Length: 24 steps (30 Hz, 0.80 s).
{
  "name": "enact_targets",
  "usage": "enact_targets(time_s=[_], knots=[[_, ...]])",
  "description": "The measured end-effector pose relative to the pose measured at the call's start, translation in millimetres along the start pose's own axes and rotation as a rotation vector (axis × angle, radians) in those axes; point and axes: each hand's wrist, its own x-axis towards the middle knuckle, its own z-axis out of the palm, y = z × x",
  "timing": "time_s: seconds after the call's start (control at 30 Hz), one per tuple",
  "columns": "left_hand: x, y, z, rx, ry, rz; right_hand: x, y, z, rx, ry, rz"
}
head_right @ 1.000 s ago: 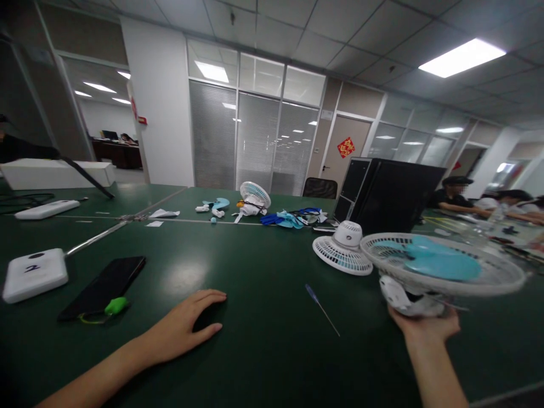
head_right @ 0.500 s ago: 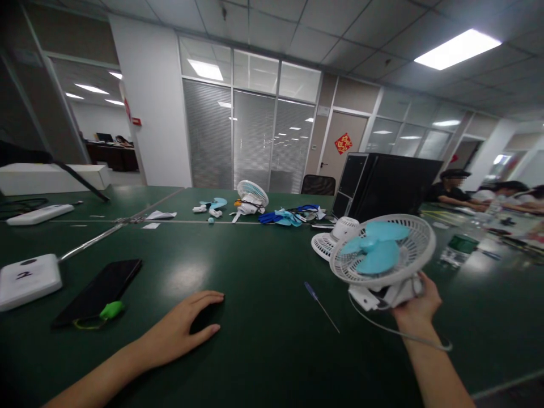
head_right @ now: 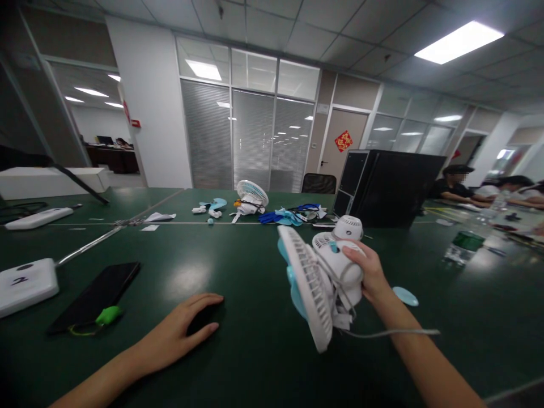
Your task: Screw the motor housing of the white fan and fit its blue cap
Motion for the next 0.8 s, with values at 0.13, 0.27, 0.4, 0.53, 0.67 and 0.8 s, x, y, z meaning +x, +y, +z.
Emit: enact_targets(time_s=[0.13,0.27,0.4,0.53,0.67,0.8], knots=[[2.1,-3.3,-0.3,-0.077,0.103,-0.052,-8.8,-46.7,30.7,-0.127,-0.204,-0.109],[3.7,-9.7,3.4,-0.212,0.192,-0.099,-27.0,-84.9,65.4,-0.364,-0.437,-0.29],[-1.3,-15.0,6.9,-0.316,0.239,-0.069,-47.4,-98.4,99.3,-0.522,-0.66,-0.462],[-10.0,-7.3,6.6,-0.294,0.148,0.11,-59.2,-98.5,111.1,-0.505,-0.666,-0.431],[-12.3,8.8,9.1,-0.18,-0.069,0.244,-64.1,-82.9,86.6,-0.557,-0.659,-0.576],[-9.8,19.2,10.5,-0.115,-0.102,0.214,-71.0,-52.6,41.8,-0.747,-0.57,-0.809]])
